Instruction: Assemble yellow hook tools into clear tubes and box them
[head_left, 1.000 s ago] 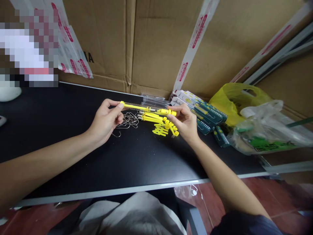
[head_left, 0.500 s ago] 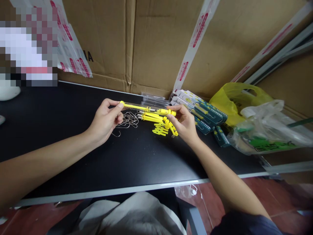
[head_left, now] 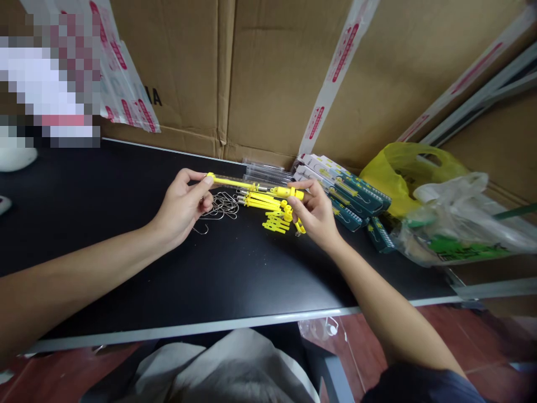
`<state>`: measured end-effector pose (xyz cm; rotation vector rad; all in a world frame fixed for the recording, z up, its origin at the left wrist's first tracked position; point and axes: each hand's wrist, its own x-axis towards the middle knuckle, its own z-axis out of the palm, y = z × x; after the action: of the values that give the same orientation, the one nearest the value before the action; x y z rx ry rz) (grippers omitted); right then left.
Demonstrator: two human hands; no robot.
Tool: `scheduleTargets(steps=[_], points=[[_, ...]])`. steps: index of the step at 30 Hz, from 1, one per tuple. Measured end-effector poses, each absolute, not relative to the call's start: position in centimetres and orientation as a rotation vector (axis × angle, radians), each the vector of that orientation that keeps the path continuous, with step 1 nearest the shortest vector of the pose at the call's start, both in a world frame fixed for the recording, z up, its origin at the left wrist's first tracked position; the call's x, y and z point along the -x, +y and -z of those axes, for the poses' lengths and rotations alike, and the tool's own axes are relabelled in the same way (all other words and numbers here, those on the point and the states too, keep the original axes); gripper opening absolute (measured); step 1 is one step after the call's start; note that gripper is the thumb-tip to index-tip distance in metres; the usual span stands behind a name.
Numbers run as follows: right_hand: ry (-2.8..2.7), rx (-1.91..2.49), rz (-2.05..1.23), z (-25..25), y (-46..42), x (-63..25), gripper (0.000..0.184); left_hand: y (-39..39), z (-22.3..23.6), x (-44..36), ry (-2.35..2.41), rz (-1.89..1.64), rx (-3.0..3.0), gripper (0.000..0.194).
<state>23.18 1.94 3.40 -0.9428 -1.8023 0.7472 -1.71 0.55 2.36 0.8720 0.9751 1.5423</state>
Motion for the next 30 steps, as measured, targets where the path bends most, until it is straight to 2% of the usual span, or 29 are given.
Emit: scheduleTargets(steps=[4,12,30], points=[[-1.792,0.96,-0.704,-3.41,1.94,-23.21,0.034,0.43,-2.53,1.61,0.976,-1.53,-0.866,0.014],[-1.856,0.94,-0.296,-3.57,2.55,-23.83,0.025,0.39,-2.57,1.59,0.989,-1.536,-0.882,0.014],[-1.817,0.914,-0.621,-3.2,2.25,-23.27,0.036,0.38,-2.31,1.7,0.976,-1.531,-0.906,0.017]])
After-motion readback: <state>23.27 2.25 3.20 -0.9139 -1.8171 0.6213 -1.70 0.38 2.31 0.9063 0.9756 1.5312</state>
